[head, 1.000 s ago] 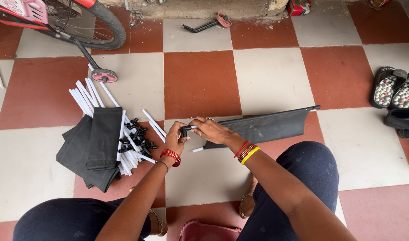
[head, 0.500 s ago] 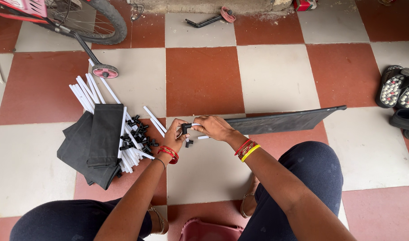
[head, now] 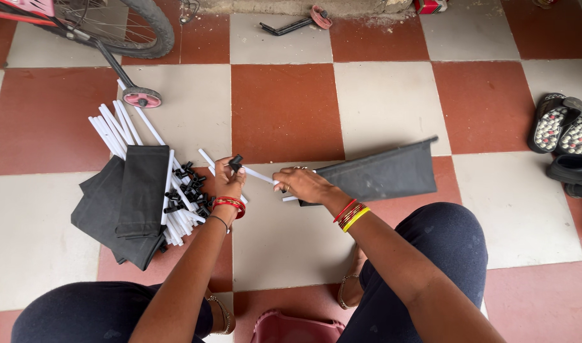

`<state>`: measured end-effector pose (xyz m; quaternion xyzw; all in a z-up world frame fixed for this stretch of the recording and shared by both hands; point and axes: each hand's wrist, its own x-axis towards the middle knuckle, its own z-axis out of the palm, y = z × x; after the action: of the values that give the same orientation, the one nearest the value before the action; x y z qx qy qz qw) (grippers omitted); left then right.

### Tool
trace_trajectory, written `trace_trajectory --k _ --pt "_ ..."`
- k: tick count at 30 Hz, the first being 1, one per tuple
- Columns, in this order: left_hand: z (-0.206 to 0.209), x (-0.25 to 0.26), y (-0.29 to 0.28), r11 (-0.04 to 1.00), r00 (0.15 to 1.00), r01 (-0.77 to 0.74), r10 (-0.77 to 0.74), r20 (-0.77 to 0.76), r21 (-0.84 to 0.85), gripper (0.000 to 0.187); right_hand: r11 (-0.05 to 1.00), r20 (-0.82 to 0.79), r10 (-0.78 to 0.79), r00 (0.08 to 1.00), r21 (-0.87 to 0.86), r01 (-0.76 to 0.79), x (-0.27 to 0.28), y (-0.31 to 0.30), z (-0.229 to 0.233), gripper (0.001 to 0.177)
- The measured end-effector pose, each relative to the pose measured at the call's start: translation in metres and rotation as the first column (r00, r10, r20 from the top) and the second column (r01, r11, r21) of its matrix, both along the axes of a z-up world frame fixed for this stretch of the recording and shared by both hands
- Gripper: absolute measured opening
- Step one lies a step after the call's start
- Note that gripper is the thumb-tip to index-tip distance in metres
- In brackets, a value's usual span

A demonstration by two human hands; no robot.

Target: The person assembles a component of a shoe rack by sliding black fabric panels onto white plastic rods and attaching plastic connectors to the ends by hand.

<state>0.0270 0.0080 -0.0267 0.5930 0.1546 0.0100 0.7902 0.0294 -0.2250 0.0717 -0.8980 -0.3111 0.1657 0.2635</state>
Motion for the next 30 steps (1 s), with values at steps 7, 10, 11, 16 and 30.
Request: trace_trajectory --k 7,10,11,16,30 --pt "-0.030 0.012 0.010 0.954 0.954 -0.299 0.298 -0.043 -0.030 0.035 0.984 0.180 0.170 0.969 -0.076 -0.158 -0.006 0.009 -0.033 0.015" --pt "-0.035 0.009 0.014 0.939 0.941 -0.336 0.337 0.001 -0.077 0.037 0.966 0.195 0.192 0.962 -0.209 -0.151 -0.004 0.009 -0.045 0.015" --pt "-0.038 0.008 0.016 0.943 0.943 -0.332 0.333 0.012 -0.026 0.036 0.939 0.185 0.206 0.961 -0.313 -0.142 -0.003 0.010 -0.050 0.017" --pt "-0.048 0.009 0.025 0.918 0.921 -0.375 0.385 0.058 -0.130 0.034 0.842 0.270 0.284 0.920 -0.530 -0.105 -0.003 0.005 -0.076 0.015" --pt "0.000 0.000 0.031 0.915 0.928 -0.373 0.367 -0.069 -0.154 0.033 0.925 0.221 -0.100 0.970 -0.338 0.172 0.006 0.020 -0.047 0.031"
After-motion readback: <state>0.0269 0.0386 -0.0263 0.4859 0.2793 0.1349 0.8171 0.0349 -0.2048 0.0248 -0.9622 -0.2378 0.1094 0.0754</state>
